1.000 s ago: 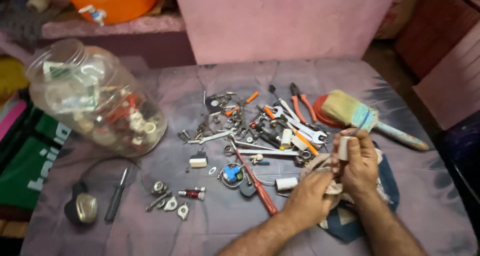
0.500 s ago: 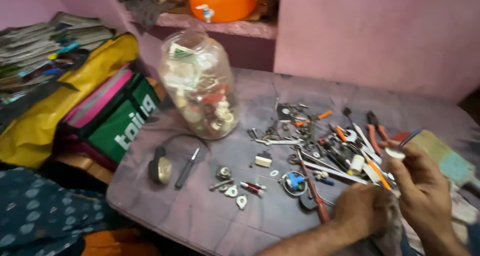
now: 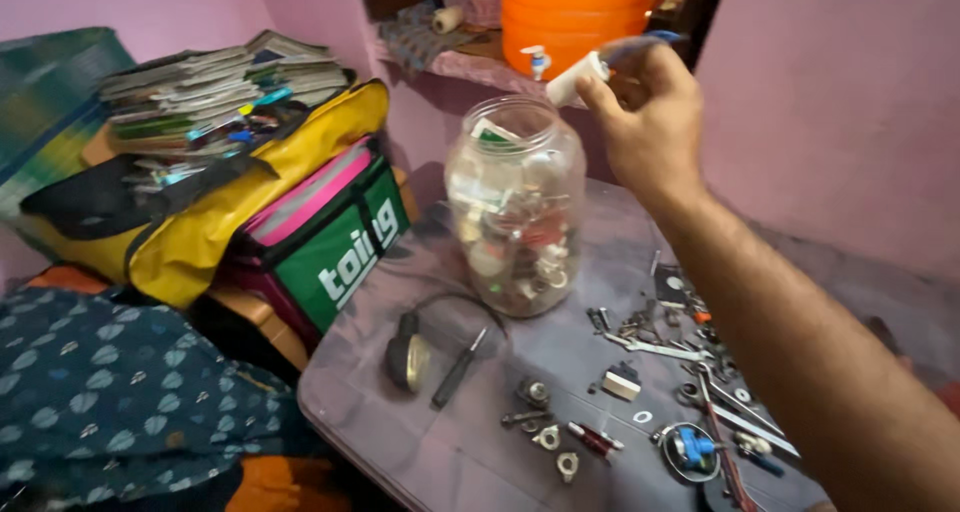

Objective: The person cleans and reassembles the internal components of a white electrical plug by hand, using a cloth to wipe various metal and plastic parts before fitting them back into the plug housing.

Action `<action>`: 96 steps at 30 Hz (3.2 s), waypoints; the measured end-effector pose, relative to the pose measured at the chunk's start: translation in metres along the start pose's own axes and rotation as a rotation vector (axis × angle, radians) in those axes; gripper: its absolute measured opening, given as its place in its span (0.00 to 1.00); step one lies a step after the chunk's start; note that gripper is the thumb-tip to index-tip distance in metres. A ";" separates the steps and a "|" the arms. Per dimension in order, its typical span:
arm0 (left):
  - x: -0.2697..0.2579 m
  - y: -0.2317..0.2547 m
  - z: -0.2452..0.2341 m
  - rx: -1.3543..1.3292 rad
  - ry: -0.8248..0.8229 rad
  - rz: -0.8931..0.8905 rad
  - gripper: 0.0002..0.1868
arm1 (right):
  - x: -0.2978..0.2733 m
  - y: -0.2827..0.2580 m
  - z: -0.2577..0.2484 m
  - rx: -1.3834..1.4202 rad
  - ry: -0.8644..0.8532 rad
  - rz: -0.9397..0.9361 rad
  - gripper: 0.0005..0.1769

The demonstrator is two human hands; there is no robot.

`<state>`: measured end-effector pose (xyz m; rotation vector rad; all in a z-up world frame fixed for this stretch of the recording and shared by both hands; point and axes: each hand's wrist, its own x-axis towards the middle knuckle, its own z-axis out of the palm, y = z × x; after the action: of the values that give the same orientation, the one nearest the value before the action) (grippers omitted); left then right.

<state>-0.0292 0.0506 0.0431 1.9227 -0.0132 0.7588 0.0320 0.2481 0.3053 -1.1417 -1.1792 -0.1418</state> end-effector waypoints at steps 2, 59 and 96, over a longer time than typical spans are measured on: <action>0.001 -0.005 -0.008 0.008 0.007 -0.005 0.12 | 0.006 0.008 0.014 -0.058 -0.030 0.018 0.14; 0.018 0.056 -0.004 0.454 -0.323 0.175 0.18 | -0.341 -0.068 -0.323 -0.713 0.411 0.383 0.08; -0.006 0.031 0.054 -0.367 -0.043 -0.236 0.23 | -0.357 -0.046 -0.304 0.018 0.349 0.632 0.09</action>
<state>-0.0175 -0.0106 0.0506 1.5575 0.0449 0.5162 0.0435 -0.1638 0.0778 -1.3580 -0.4775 0.1503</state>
